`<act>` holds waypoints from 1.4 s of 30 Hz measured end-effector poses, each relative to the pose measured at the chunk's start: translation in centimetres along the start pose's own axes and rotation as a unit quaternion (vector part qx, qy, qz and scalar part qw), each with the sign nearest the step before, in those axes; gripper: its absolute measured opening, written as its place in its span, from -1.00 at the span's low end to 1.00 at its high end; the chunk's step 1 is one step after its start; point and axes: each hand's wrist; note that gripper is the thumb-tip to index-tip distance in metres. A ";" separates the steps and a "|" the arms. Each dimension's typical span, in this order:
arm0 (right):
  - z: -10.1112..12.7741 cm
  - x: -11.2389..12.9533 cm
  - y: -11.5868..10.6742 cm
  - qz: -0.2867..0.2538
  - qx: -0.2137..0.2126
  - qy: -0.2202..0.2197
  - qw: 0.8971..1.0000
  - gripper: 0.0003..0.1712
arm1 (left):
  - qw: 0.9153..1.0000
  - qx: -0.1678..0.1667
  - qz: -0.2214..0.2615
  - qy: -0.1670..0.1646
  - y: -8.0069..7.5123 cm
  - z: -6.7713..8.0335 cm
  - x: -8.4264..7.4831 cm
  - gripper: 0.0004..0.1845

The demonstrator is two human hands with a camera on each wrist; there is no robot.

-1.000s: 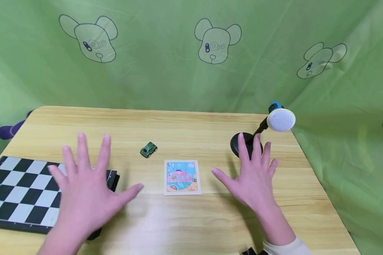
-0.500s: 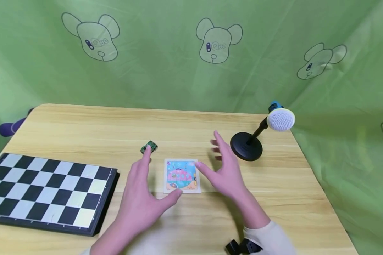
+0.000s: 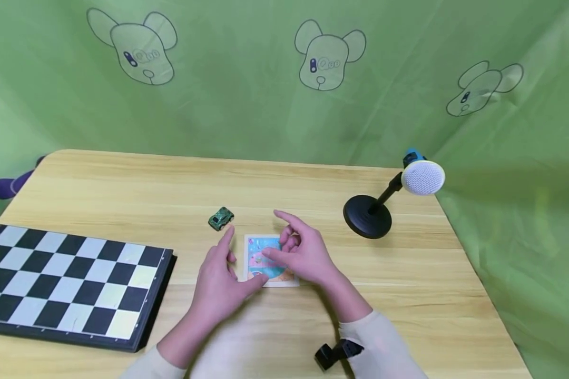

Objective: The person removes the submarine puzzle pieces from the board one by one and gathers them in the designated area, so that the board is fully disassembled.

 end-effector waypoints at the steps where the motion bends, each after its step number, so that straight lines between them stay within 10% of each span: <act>1: -0.2 0.0 0.2 0.010 0.007 0.001 1.000 -0.09 | 1.000 0.005 -0.003 -0.003 0.1 -0.1 0.1 0.25; 13: -1.0 -0.1 1.1 0.094 0.052 0.042 0.993 -0.28 | 0.997 0.061 0.011 -0.033 1.6 -1.5 1.4 0.11; 42: -2.1 -0.5 1.8 0.160 0.114 0.034 0.980 -0.51 | 0.996 0.076 -0.044 -0.019 1.8 -2.0 1.9 0.06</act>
Point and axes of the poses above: each hand's wrist, its own z-axis away from the middle knuckle, its own y-axis out of the palm, x = y × z, and after that the axes turned 3 degrees about -y, right-handed
